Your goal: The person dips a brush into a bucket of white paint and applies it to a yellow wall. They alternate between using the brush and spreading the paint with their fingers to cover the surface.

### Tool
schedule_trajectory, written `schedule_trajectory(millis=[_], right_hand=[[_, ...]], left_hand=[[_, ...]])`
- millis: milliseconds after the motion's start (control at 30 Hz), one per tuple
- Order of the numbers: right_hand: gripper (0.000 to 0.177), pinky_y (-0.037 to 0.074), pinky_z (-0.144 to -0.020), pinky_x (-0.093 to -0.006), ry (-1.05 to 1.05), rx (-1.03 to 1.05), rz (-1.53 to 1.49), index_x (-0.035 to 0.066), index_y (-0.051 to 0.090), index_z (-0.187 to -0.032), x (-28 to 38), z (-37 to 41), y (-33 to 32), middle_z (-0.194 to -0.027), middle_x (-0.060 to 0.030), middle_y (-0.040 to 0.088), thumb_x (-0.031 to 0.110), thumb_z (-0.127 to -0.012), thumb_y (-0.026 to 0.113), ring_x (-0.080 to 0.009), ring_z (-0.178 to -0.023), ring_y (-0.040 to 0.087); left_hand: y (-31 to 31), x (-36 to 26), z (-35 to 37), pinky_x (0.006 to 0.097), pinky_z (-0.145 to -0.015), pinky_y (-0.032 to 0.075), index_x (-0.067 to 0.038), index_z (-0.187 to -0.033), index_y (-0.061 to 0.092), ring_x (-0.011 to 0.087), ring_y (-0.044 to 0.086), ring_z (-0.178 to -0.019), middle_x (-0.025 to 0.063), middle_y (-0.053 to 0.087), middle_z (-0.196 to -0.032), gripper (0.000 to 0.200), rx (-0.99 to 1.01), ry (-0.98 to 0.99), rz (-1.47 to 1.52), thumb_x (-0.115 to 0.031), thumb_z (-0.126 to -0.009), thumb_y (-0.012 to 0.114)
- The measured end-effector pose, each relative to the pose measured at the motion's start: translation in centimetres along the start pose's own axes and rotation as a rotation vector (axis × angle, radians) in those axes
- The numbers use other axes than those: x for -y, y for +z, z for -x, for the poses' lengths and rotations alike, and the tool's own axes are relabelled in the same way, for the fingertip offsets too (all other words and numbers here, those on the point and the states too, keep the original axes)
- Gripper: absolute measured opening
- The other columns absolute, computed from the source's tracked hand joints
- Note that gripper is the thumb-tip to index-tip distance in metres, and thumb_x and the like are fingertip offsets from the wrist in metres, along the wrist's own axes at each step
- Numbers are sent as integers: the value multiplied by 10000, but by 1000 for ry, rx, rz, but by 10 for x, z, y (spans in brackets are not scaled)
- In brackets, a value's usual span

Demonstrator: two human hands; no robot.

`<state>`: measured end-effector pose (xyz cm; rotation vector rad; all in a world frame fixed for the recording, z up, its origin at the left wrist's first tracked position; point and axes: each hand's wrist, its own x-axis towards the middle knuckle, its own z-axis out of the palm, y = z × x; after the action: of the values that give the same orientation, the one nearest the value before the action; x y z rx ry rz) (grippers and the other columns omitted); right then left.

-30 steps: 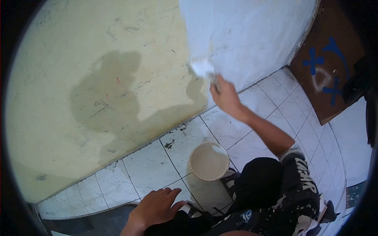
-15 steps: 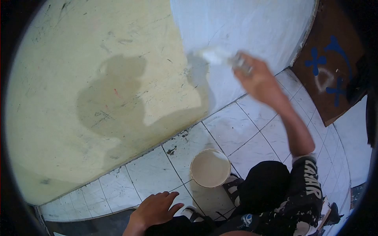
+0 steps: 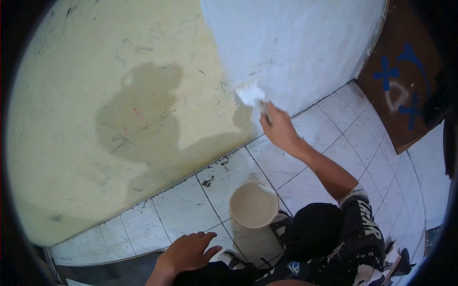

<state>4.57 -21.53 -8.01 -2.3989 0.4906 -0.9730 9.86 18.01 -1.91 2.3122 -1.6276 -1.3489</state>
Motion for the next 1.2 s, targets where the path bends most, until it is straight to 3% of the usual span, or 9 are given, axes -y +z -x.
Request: schedule_trajectory(millis=[133,267,467,567,700,833,1033,1100,1200], right_hand=[[350,502,-644,-487,82,144,24,-37,592,-1251,-38,44,23,-789,-283,646,64,-919,637,-453,-697,644],[359,528,-724,-522,257,267,-14,-38,564,-1230,-11,40,-18,-829,-303,661,83,-901,641,-466,-820,678],[340,540,-674,-425,-115,-366,94,-15,606,-1212,62,-69,-119,-829,-283,667,167,-929,653,-423,-729,675],[314,539,-670,-408,-265,-374,106,-17,620,-1193,81,-110,-141,-819,-265,669,165,-938,645,-415,-700,658],[324,542,-690,-451,-74,-225,42,-14,585,-1235,71,-100,-89,-838,-287,672,114,-939,622,-444,-790,682],[350,528,-696,-514,-91,-99,-2,-18,568,-1243,21,-43,-41,-807,-276,660,89,-916,628,-455,-790,671],[277,518,-715,-547,63,119,52,-27,571,-1158,-41,38,3,-808,-284,658,76,-906,618,-482,-800,660],[230,518,-731,-555,290,309,74,-32,557,-1085,-46,50,5,-822,-296,660,88,-899,618,-492,-833,658],[215,515,-757,-557,296,337,114,-37,551,-1048,-52,43,10,-847,-299,667,100,-895,616,-497,-871,655]], left_hand=[[-6,-7,1,463,-981,516,-45,-1413,528,382,652,-1141,217,672,-1237,571,49,-135,5,-489,-1056,494],[-5,-6,0,453,-997,515,-44,-1425,521,368,651,-1156,212,668,-1254,582,85,-137,23,-495,-1060,485],[-10,-8,-2,439,-1028,503,-43,-1426,525,352,635,-1196,198,660,-1288,587,124,-188,10,-502,-1064,471],[-14,-8,-6,438,-1035,499,-43,-1429,525,346,629,-1209,194,654,-1306,593,148,-202,16,-506,-1063,471],[-6,0,-7,438,-1033,501,-46,-1435,522,347,632,-1205,195,653,-1310,593,105,-153,14,-505,-1061,474],[-8,-2,-8,439,-1029,503,-50,-1431,525,352,638,-1198,197,653,-1309,588,106,-148,23,-504,-1060,477],[-7,-4,-5,444,-1010,510,-49,-1427,523,355,639,-1193,201,659,-1290,584,117,-184,20,-500,-1058,486],[-9,-7,-2,445,-1004,513,-49,-1429,521,355,639,-1193,203,663,-1282,583,113,-194,16,-498,-1058,488],[-5,-8,1,446,-996,518,-47,-1424,526,355,642,-1189,207,669,-1265,575,95,-180,23,-489,-1059,491]])
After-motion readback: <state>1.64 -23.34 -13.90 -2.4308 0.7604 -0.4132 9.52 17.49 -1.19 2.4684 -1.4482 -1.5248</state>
